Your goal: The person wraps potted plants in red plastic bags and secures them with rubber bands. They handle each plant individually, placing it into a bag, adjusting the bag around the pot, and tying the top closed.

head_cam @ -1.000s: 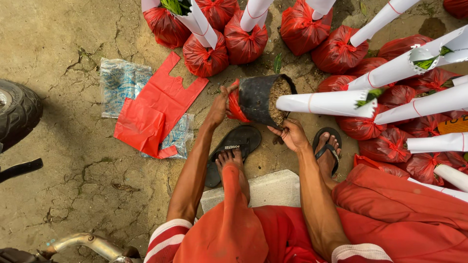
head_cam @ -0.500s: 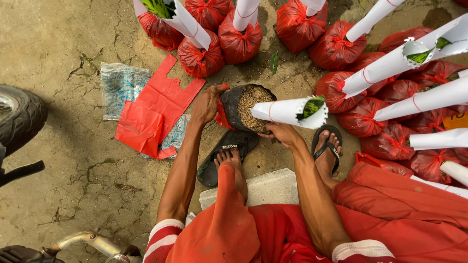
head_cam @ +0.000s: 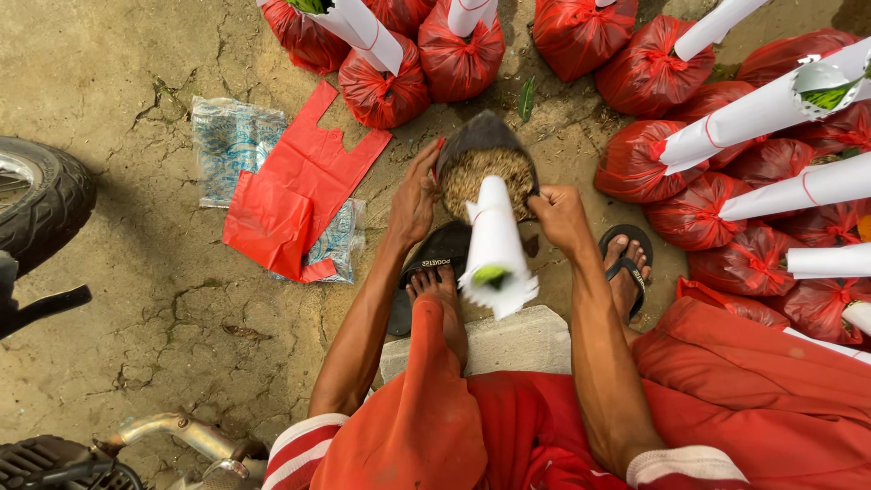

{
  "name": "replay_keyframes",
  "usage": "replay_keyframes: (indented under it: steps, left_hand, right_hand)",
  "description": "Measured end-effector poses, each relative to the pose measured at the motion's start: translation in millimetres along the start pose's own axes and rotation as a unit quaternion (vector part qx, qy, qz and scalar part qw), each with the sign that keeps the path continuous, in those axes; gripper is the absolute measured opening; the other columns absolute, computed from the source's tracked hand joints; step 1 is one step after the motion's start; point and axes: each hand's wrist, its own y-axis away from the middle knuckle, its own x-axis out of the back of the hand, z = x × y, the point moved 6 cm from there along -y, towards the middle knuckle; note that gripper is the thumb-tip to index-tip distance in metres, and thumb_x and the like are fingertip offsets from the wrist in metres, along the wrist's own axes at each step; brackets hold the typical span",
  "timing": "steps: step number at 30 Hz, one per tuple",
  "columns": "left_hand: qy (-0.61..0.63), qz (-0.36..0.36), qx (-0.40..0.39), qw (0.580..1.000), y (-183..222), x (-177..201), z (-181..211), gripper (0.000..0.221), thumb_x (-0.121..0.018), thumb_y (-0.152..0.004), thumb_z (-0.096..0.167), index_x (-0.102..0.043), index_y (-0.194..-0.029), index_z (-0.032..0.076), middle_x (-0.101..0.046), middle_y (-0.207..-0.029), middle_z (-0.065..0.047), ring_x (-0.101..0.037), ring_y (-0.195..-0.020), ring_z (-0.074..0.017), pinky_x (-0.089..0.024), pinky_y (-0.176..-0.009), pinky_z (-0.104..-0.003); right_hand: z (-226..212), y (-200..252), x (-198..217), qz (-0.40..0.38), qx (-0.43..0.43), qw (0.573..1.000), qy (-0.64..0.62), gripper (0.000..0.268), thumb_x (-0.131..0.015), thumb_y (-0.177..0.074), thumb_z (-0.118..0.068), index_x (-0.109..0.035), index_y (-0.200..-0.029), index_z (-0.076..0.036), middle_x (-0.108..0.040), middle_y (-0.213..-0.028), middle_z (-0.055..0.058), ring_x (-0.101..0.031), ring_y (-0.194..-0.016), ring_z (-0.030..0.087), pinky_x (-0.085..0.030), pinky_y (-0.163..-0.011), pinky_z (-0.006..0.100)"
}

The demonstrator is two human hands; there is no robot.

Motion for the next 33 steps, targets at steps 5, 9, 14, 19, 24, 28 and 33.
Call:
replay_keyframes:
  steps: [5, 9, 14, 19, 24, 28, 33]
  left_hand:
    - [0.046, -0.001, 0.064, 0.997, 7.3, 3.9, -18.9, 0.082, -0.016, -0.104, 0.065, -0.072, -0.108, 0.004, -0.066, -0.135, -0.011, -0.075, -0.076, -0.0211, -0.062, -0.068, -0.034]
    - [-0.043, 0.041, 0.1, 0.993, -8.5, 25.4, -22.7, 0.052, -0.046, -0.105, 0.05, -0.076, -0.107, 0.008, -0.08, -0.098, -0.013, -0.078, -0.077, -0.0205, -0.062, -0.068, -0.037]
    - [-0.074, -0.115, 0.071, 0.988, -81.1, -8.6, -44.0, 0.036, -0.054, -0.103, 0.037, -0.075, -0.116, 0.011, -0.078, -0.108, -0.012, -0.074, -0.093, -0.023, -0.057, -0.082, -0.043]
    - [-0.07, -0.342, 0.169, 0.922, -122.1, -58.6, -90.7, 0.048, -0.045, -0.114, 0.045, -0.066, -0.118, 0.001, -0.069, -0.103, -0.013, -0.061, -0.088, -0.0242, -0.052, -0.086, -0.044]
    - [0.041, -0.347, 0.324, 0.879, -128.5, -67.1, -125.2, 0.041, -0.047, -0.101, 0.053, -0.067, -0.113, 0.019, -0.066, -0.091, 0.003, -0.054, -0.078, -0.0136, -0.05, -0.075, -0.037]
    - [0.052, -0.373, 0.319, 0.87, -128.4, -78.1, -144.1, 0.049, -0.059, -0.107, 0.045, -0.063, -0.115, -0.003, -0.054, -0.096, -0.007, -0.044, -0.08, -0.0202, -0.043, -0.072, -0.041]
    - [0.132, -0.362, 0.297, 0.874, -132.6, -81.1, -127.7, 0.062, -0.051, -0.095, 0.056, -0.071, -0.122, 0.005, -0.073, -0.122, -0.013, -0.068, -0.108, -0.0227, -0.055, -0.098, -0.04]
  right_hand:
    - [8.8, 6.0, -3.0, -0.017, 0.044, 0.999, -0.009, 0.032, -0.058, -0.088, -0.002, -0.043, -0.06, -0.004, -0.044, -0.059, -0.01, -0.035, -0.054, 0.003, -0.031, -0.046, 0.029]
    - [11.9, 12.9, -8.7, -0.033, 0.043, 0.998, -0.009, 0.034, -0.058, -0.087, 0.0, -0.039, -0.06, -0.004, -0.036, -0.058, -0.008, -0.031, -0.055, 0.003, -0.027, -0.047, 0.03]
    - [8.9, 11.0, -3.2, -0.035, 0.025, 0.999, 0.013, 0.036, -0.059, -0.088, 0.0, -0.037, -0.06, -0.005, -0.034, -0.057, -0.007, -0.029, -0.054, 0.004, -0.027, -0.047, 0.03]
    - [9.9, 14.6, -1.7, -0.033, 0.036, 0.999, 0.011, 0.035, -0.059, -0.086, 0.001, -0.036, -0.06, -0.005, -0.032, -0.058, -0.007, -0.028, -0.055, 0.004, -0.026, -0.048, 0.031]
    - [8.3, 12.5, -1.4, -0.029, 0.047, 0.998, 0.027, 0.036, -0.06, -0.086, 0.0, -0.035, -0.061, -0.005, -0.032, -0.057, -0.006, -0.028, -0.056, 0.004, -0.027, -0.048, 0.03]
    - [10.4, 12.1, -0.6, -0.035, 0.025, 0.999, 0.031, 0.036, -0.06, -0.085, 0.0, -0.035, -0.06, -0.005, -0.032, -0.057, -0.006, -0.028, -0.054, 0.004, -0.024, -0.047, 0.031]
    - [1.0, 6.4, -2.7, -0.04, 0.033, 0.998, 0.041, 0.035, -0.06, -0.086, -0.002, -0.039, -0.059, -0.005, -0.033, -0.057, -0.007, -0.03, -0.055, 0.004, -0.026, -0.047, 0.03]
